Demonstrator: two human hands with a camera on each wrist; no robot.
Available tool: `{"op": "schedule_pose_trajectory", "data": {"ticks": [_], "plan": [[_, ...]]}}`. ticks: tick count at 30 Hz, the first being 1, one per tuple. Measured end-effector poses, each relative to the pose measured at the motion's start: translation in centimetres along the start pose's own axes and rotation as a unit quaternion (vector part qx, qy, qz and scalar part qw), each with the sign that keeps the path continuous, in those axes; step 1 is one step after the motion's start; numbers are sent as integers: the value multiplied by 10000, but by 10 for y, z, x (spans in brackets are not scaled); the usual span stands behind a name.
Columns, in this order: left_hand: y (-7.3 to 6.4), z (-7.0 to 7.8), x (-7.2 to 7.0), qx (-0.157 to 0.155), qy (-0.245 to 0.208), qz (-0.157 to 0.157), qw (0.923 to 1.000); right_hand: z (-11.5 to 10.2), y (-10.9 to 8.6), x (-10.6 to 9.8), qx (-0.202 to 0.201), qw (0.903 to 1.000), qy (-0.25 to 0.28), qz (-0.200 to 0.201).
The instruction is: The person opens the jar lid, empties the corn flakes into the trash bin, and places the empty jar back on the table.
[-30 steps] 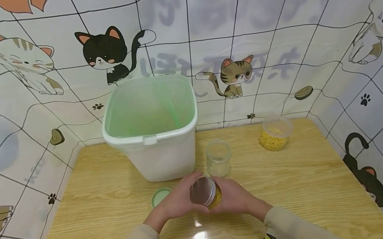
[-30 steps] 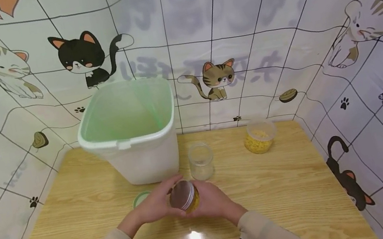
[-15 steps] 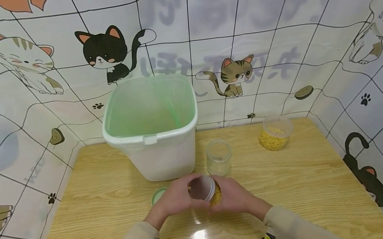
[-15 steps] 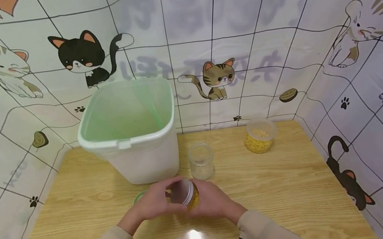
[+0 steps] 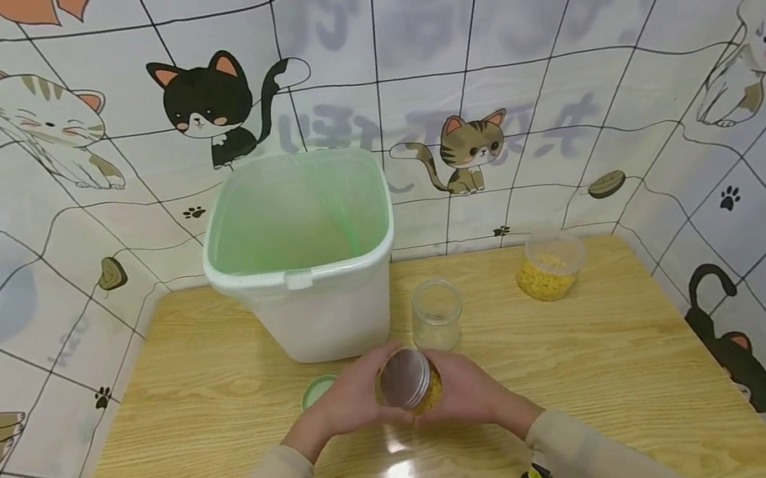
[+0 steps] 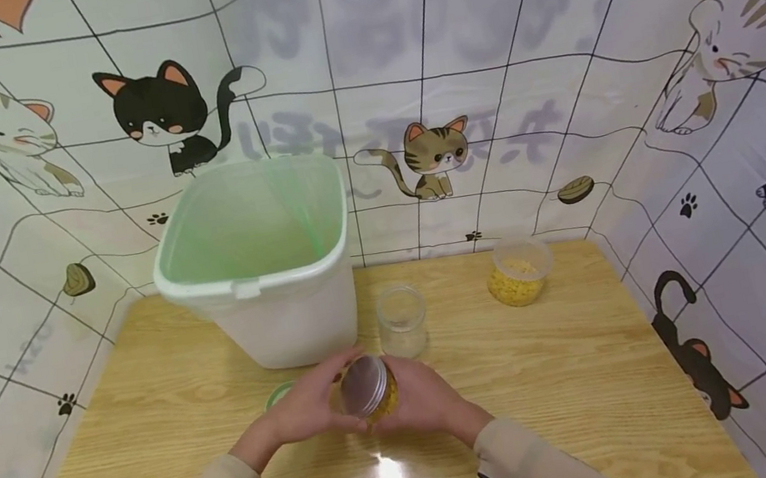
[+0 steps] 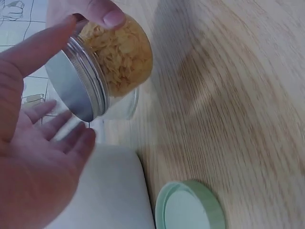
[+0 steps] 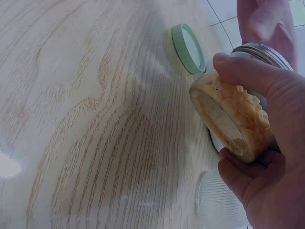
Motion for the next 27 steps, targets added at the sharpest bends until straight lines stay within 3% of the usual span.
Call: {"op": "schedule_pose_trajectory", "data": {"ticks": [3,7,11,17,19,22,27], "plan": [[0,2,-1,460,59,-220,9987,-1,1,0,-71,9999,98,-53],[-1,4,-1,614,57,-419,9972,-2,1,-1,-77,9998,151,-144],[0,3,-1,392,56,-323,9987,-2,1,-1,-27,9997,123,-194],[1,-2,-2,-300,100,85,9995,-1,1,0,61,9997,157,-148],[0,-2,-2,-324,107,107,9994,-2,2,0,52,9998,134,-144],[-3,-1,-4,-96,55,-49,9999,-3,3,-1,56,9996,233,-138],[-4,3,-6,642,-1,-415,9971,-4,3,-2,17,9987,493,-148]]}}
Point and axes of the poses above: each hand's wrist, its own y-axis towards the middle knuckle, its own x-axis out of the palm, z = x × y, the point moved 4 cm from there along y, towards the middle knuckle, and after that the axes turned 14 degrees about -x, right-handed, at the moved point
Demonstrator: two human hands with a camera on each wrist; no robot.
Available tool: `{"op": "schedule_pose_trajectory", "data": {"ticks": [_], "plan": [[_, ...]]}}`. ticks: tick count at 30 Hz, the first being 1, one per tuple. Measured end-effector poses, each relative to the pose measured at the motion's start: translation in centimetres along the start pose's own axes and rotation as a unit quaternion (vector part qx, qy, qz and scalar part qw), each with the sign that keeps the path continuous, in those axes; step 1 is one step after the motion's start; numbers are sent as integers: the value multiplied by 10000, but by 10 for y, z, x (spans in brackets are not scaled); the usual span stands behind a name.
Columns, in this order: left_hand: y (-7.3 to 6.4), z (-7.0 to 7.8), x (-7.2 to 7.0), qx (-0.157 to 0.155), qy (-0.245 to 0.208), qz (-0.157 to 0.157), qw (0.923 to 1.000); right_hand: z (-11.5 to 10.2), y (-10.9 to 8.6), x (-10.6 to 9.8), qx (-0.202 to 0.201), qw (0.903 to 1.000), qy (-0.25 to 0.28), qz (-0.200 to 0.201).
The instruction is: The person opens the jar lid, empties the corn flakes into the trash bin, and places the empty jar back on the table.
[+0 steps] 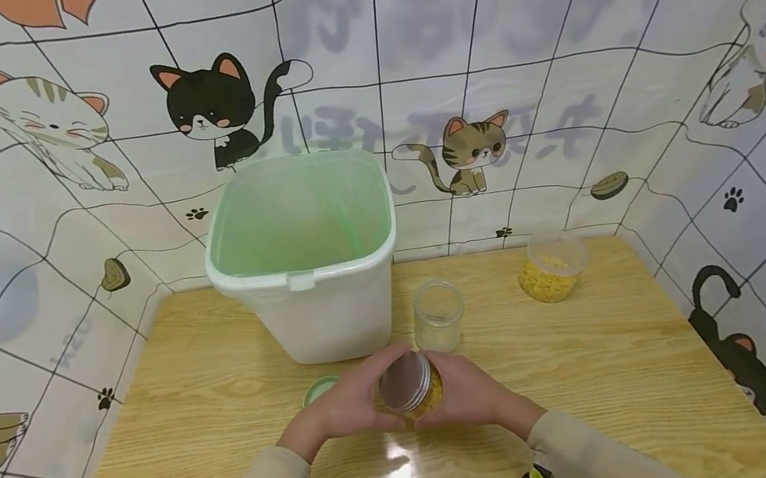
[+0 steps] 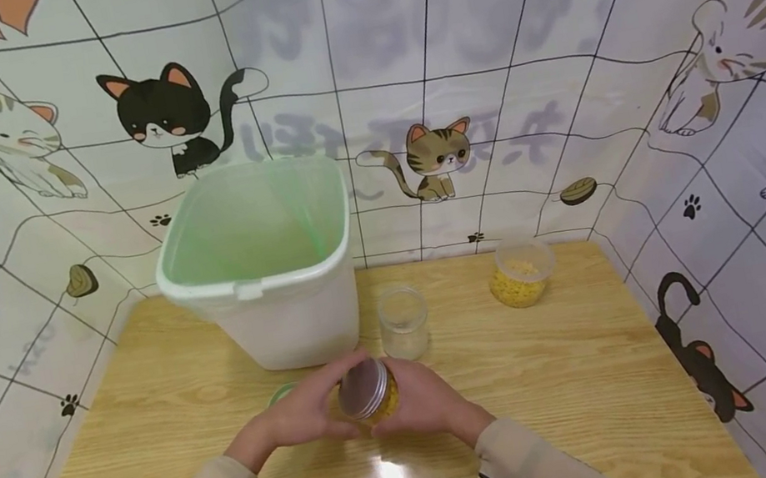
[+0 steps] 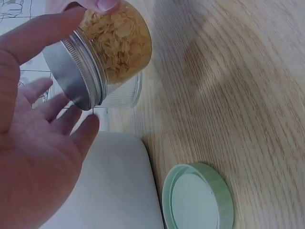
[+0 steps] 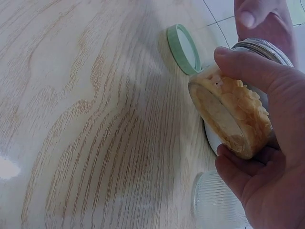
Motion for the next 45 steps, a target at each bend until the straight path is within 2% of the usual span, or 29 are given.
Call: {"op": "schedule_pose_trajectory", "data": {"ticks": [2,4,10,12,15,18,20,22,24,27,31,33,35,38,41,43,45], "plan": [[0,1,0,86,64,12,9999,1,0,0,-18,10000,11,-15],[0,1,-1,-7,106,96,9999,2,-1,0,-8,10000,7,-8],[2,-2,0,-814,133,623,9946,4,-1,-1,133,9998,-24,120],[2,-2,1,-904,175,709,9932,4,-1,-1,96,9998,-36,142],[0,-1,1,-666,157,590,9959,3,0,-1,21,9999,-20,117],[-1,3,0,-282,-14,194,9994,3,0,-2,-8,10000,14,70],[-2,4,-1,-176,-84,16,9998,3,-1,-2,-2,10000,-9,37],[-2,5,-1,-115,-31,-34,9999,3,-1,-3,8,10000,-23,13],[-1,5,-1,-145,142,69,9998,2,-1,-3,5,10000,-49,8],[1,3,-1,-375,430,324,9978,1,-1,-5,62,10000,-38,22],[3,1,3,-982,864,551,9899,1,-1,-5,98,9998,-139,47],[2,2,4,-1086,999,597,9873,2,-1,-5,101,9998,-188,56],[2,3,5,-927,1030,562,9888,2,-1,-5,92,9997,-224,48],[1,6,3,-382,736,336,9960,3,-1,-4,97,9999,-128,5],[2,9,2,91,536,22,9985,3,-2,-4,141,9999,-39,-41],[3,10,1,262,547,-40,9982,3,-3,-5,164,9998,-29,-61],[4,11,-1,261,638,40,9976,3,-4,-5,188,9998,-58,-74]]}}
Point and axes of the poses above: each hand's wrist, its own y-axis towards the middle knuckle, its own x-axis out of the palm, z = x × y, the point moved 4 cm from there along y, towards the middle knuckle, and after that the axes turned 14 degrees about -x, right-handed, at the moved point
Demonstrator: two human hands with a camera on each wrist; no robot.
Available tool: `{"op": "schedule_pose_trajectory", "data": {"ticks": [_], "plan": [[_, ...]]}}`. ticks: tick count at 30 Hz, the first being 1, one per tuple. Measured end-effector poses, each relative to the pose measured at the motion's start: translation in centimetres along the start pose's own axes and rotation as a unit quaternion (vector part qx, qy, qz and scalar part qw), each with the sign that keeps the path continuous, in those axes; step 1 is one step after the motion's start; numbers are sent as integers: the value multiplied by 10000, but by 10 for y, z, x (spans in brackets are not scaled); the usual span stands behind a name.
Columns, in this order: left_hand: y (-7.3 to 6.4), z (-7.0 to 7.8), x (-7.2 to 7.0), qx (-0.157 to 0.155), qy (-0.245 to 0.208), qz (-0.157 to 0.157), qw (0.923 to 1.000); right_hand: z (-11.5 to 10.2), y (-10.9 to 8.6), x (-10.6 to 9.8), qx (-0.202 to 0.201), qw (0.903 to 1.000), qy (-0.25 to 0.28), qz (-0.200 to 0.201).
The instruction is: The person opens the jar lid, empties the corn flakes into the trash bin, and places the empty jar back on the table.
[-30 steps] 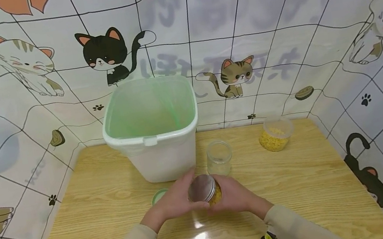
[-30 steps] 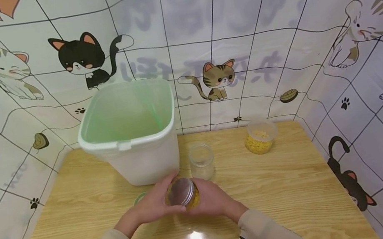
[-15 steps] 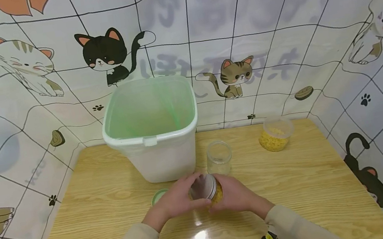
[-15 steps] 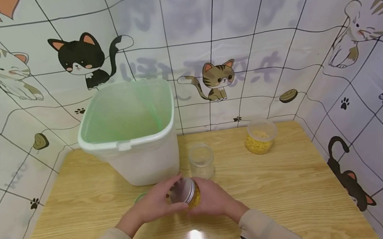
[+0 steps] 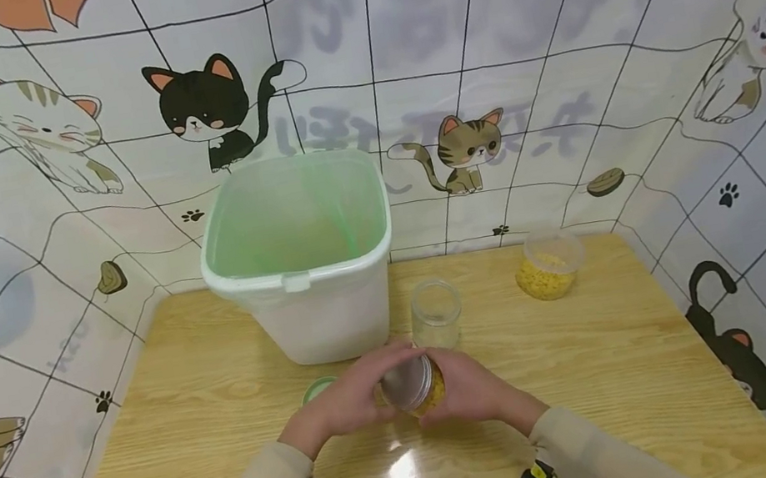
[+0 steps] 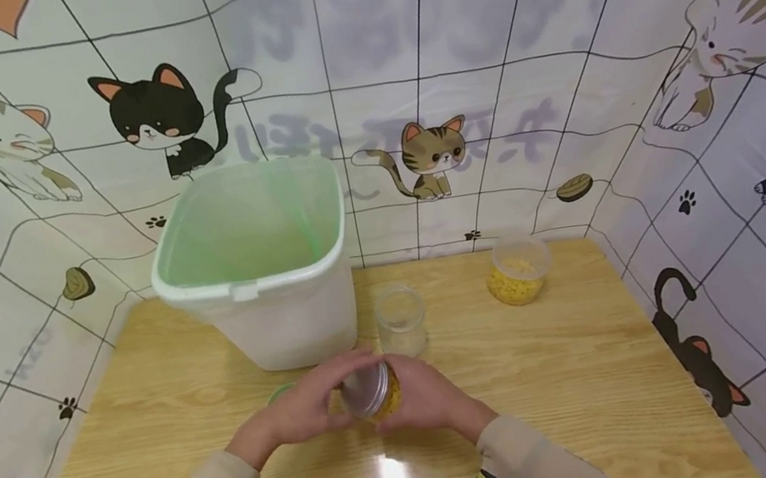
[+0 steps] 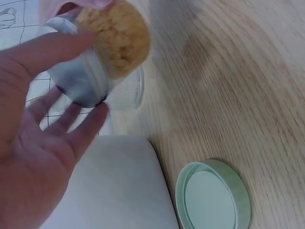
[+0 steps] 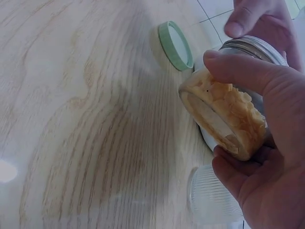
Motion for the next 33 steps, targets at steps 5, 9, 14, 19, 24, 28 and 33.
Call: {"op": "schedule_pose_trajectory", "data": {"ticks": [5,9,14,19,24,28,33], "plan": [[2,-5,0,-631,185,335,9973,1,0,1,-34,10000,-3,-48],[2,-7,3,-848,303,441,9950,2,1,2,-90,9999,-67,-50],[-1,-2,4,-271,406,62,9988,2,1,3,-78,9998,-178,-79],[-1,-1,5,-179,502,-204,9984,2,1,5,-98,9995,-273,-129],[1,-2,3,-295,580,173,9977,3,2,6,-230,9992,-298,-106],[1,-4,1,-693,549,445,9951,1,2,6,-260,9993,-245,-94],[1,-5,0,-1017,547,636,9913,2,2,6,-119,9997,-179,-109]]}}
Point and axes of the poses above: each hand's wrist, its own y-axis towards the middle knuckle, its own x-axis out of the palm, z = x × y, the point moved 4 cm from there along y, towards the middle knuckle, and after that the axes turned 14 degrees about -x, right-handed, at the moved point
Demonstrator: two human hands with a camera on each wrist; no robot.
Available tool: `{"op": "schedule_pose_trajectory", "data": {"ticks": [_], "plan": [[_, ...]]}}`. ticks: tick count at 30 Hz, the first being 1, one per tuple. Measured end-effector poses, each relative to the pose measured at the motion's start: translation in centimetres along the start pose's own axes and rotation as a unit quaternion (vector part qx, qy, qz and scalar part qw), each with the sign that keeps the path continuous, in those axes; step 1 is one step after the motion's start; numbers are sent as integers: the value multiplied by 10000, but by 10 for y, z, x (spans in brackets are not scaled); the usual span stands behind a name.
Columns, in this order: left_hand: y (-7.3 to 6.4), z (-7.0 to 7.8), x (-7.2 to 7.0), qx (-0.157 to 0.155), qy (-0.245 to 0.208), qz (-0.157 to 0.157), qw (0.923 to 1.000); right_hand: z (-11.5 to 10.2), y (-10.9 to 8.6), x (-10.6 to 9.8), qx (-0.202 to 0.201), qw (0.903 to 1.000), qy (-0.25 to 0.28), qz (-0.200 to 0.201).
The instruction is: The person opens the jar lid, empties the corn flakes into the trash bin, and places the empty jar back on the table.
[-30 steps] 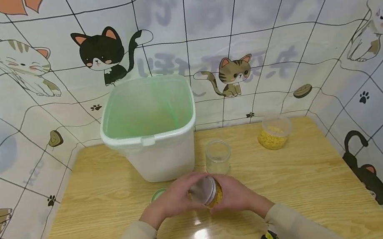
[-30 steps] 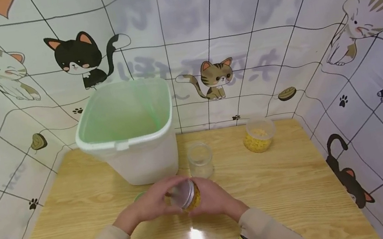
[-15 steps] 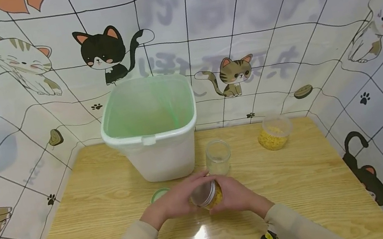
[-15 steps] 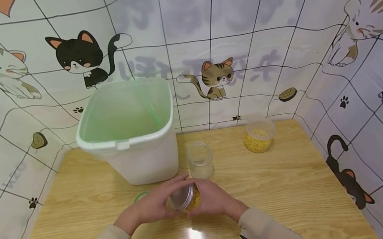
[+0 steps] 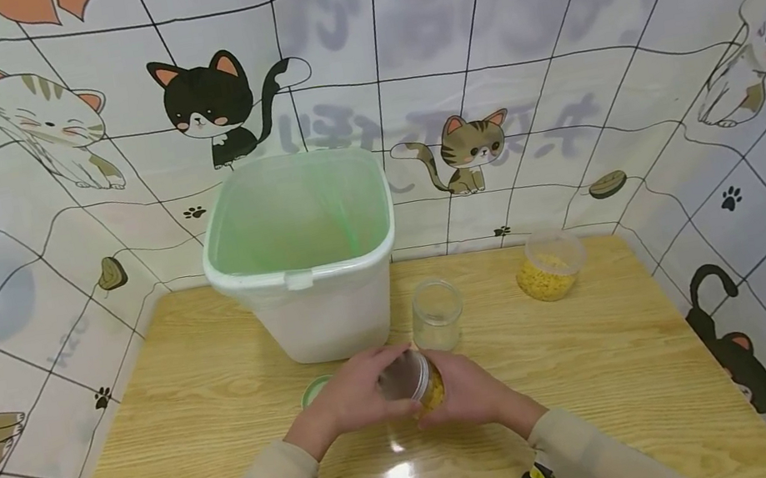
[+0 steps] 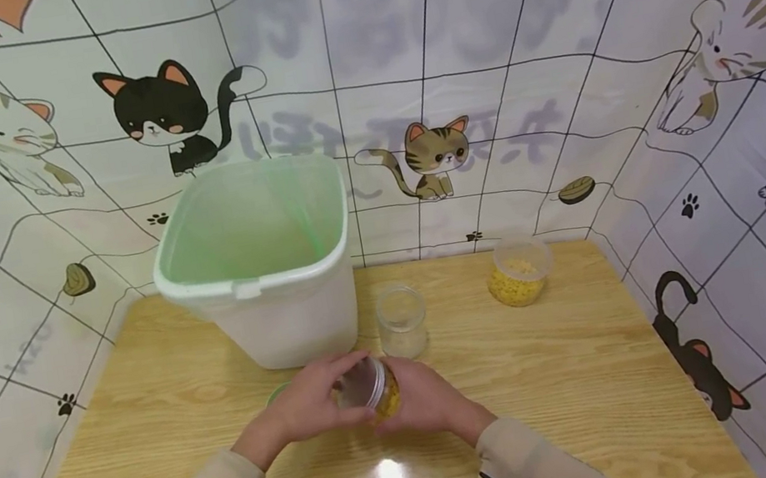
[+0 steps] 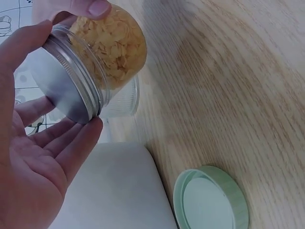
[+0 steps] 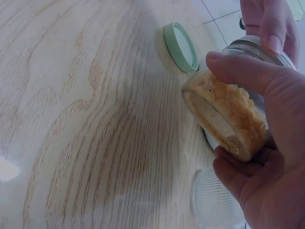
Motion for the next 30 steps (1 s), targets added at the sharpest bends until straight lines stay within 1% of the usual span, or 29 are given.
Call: {"op": "schedule_pose_trajectory", "data": {"ticks": [8,15,21,24,30], "plan": [[-1,2,-3,-194,258,260,9991,1,0,-1,95,9999,-15,74],[-4,5,-7,-221,262,348,9988,2,-2,-1,111,9998,-113,126],[-5,6,-9,-189,262,412,9986,2,-5,0,11,9997,-22,223],[-7,6,-11,-201,181,419,9988,2,-6,0,17,9997,-16,240],[-10,0,-16,-222,-168,478,9985,7,-12,-1,259,9994,-12,209]]}}
Point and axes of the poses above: each hand's wrist, its own y-axis towards the middle knuckle, its own x-axis out of the palm, z = x × y, the point moved 4 cm from there along y, towards the middle knuckle, and after that the axes turned 14 degrees about -x, right-handed, at the moved point
